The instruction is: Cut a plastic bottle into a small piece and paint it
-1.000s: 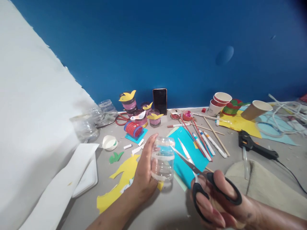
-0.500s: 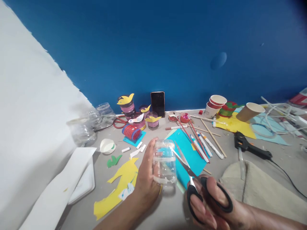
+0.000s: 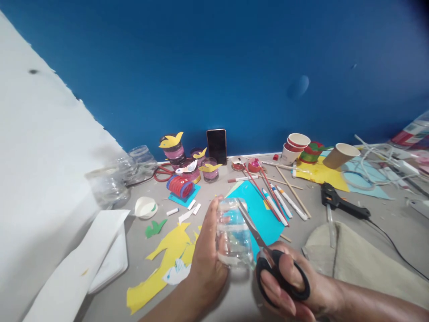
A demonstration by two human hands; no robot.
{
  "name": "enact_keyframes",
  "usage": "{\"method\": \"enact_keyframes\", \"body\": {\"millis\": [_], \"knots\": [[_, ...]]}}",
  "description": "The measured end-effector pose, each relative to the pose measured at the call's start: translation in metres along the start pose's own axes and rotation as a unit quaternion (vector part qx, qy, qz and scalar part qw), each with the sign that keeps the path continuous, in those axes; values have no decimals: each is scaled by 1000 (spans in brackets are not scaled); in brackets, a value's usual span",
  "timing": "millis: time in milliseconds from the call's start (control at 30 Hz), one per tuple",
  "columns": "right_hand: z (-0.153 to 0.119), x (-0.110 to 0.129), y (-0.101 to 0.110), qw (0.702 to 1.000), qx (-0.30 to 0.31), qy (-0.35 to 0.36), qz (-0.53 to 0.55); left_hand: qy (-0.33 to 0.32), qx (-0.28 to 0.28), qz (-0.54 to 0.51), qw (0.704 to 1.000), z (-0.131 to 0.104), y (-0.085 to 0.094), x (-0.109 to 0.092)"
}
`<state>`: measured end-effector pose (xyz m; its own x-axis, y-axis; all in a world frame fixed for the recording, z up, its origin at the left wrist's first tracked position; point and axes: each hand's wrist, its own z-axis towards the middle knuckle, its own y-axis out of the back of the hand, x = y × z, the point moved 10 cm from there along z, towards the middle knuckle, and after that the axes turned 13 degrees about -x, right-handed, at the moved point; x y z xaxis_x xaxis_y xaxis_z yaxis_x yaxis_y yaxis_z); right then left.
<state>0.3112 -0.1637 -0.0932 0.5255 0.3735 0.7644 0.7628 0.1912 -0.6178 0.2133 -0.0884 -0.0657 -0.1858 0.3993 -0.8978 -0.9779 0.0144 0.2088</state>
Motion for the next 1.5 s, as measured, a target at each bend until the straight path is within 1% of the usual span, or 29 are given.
{"method": "enact_keyframes", "body": {"millis": [133,333,467,633,800,933,1067,1133,1200,1233,1267,1300,1367,1433,1500], "knots": [[0,9,-2,1000,1,15,-12,-13,-2,15,1000,-1,0,-2],[1,4,9,999,-17,18,-35,-20,-12,17,1000,-5,0,-1],[1,3,13,999,-27,11,-43,-46,-7,28,999,-5,-1,-5],[2,12,3,1000,-11,10,-23,-101,7,33,994,-4,-4,-16],[2,17,-6,1000,8,6,17,-109,19,38,993,-4,-6,-18],[0,20,-8,999,22,7,33,-122,34,46,991,-5,-7,-21],[-1,19,-7,998,43,-1,54,-126,34,34,991,-3,-3,-21],[0,16,-5,994,50,-18,96,-154,58,28,986,-7,-7,-24],[2,16,0,990,44,-35,129,-180,103,27,978,-15,-16,-27],[3,19,5,990,34,-32,131,-175,122,28,977,-17,-21,-26],[3,25,10,993,19,-17,117,-150,132,30,979,-18,-23,-22],[3,33,17,996,0,11,85,-107,130,31,985,-16,-24,-16],[1,55,32,996,-45,77,-19,-11,110,13,994,-10,-20,-5],[-1,73,48,976,-102,119,-152,58,86,-31,994,-4,-13,0],[0,84,65,935,-171,123,-285,97,68,-78,990,1,-7,2]]}}
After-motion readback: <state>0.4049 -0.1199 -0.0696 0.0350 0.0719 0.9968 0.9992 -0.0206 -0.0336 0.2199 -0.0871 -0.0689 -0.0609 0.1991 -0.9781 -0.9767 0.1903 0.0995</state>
